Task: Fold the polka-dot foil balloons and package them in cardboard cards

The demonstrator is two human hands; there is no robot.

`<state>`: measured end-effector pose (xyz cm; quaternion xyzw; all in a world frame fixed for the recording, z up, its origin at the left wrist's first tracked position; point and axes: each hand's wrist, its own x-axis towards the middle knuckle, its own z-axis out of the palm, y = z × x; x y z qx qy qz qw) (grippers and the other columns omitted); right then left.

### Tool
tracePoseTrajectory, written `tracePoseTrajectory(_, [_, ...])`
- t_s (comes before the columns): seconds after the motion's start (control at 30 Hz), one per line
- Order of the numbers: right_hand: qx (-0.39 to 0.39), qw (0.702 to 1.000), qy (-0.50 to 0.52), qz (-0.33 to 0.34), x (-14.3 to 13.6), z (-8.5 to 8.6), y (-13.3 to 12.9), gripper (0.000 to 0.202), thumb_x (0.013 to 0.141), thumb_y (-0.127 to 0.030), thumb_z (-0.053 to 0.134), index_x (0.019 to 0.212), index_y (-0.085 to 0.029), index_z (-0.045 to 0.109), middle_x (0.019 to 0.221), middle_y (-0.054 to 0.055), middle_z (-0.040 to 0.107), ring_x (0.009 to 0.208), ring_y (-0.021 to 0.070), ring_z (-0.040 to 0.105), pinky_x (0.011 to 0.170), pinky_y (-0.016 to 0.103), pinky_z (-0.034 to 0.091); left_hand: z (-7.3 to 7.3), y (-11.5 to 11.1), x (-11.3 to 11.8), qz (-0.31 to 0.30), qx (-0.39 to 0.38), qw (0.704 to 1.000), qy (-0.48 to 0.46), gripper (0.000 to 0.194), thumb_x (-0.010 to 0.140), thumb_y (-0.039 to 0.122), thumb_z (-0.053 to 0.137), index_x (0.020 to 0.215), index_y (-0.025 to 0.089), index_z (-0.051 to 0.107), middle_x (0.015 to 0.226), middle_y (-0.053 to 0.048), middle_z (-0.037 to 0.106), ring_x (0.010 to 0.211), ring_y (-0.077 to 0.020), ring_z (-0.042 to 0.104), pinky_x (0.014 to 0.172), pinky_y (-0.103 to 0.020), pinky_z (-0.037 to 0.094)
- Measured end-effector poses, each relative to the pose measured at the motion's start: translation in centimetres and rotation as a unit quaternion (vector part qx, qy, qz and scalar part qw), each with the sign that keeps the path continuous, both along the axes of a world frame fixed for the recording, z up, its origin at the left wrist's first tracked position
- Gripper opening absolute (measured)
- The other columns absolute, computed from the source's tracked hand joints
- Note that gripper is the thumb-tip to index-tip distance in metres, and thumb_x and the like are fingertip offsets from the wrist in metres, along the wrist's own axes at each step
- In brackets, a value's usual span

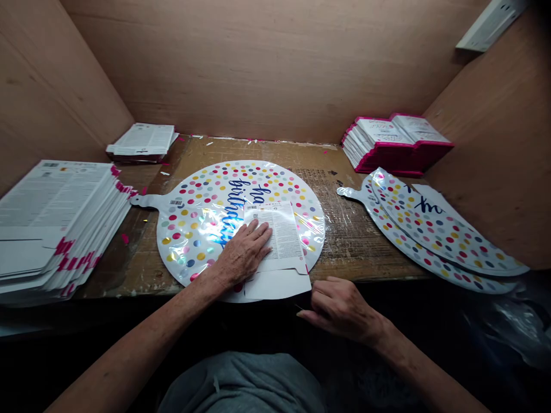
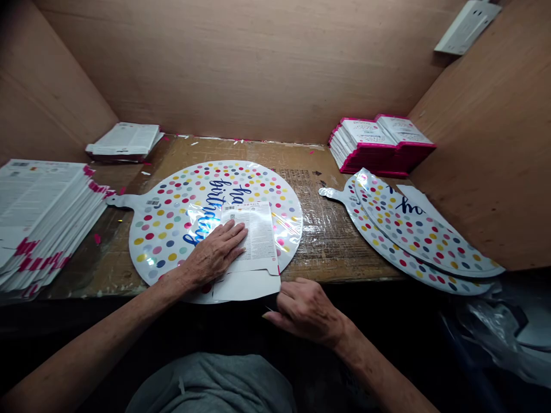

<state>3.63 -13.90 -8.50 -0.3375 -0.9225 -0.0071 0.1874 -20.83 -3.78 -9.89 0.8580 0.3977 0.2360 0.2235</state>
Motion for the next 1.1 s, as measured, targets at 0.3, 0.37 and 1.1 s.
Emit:
tracePoseTrajectory(0.3, [0.114,0.993,0.006,-0.011,-1.8,-2.3,0.7,0.028,0.096,-0.016,0.051,0.122,-0.016,0.063,0.124,0.014,0.064,0.12,0.0246,0.055,0.098,0.042,0.047,0.5,-3.4,-1.5,0.035,0.015,0.996,-0.077,0.026,0.09,0.033,0.053,0.107,0.022,0.069,0.133,-0.012,0.06,0.134,-0.0282,0.046,0.111,-0.048,0.037])
tracePoseTrajectory(0.37, [0.117,0.993,0.01,-0.008,-1.9,-2.5,0.8,0.027,0.096,-0.018,0.052,0.12,-0.016,0.063,0.123,0.014,0.065,0.117,0.0242,0.056,0.096,0.041,0.048,0.7,-5.4,-2.5,0.0,-0.007,0.996,-0.084,0.025,0.083,0.04,0.065,0.1,0.024,0.073,0.128,-0.011,0.064,0.134,-0.0316,0.046,0.111,-0.05,0.038])
tracePoseTrajectory(1.1, [0.165,0.966,0.18,-0.082,-2.6,-0.9,1.6,0.03,0.092,-0.016,0.061,0.121,-0.021,0.062,0.104,0.007,0.072,0.095,0.0202,0.062,0.088,0.038,0.047,2.8,-7.8,0.9,0.324,-0.243,0.85,-0.337,0.051,0.073,0.053,0.072,0.106,0.016,0.065,0.102,-0.013,0.071,0.097,-0.034,0.066,0.086,-0.046,0.052])
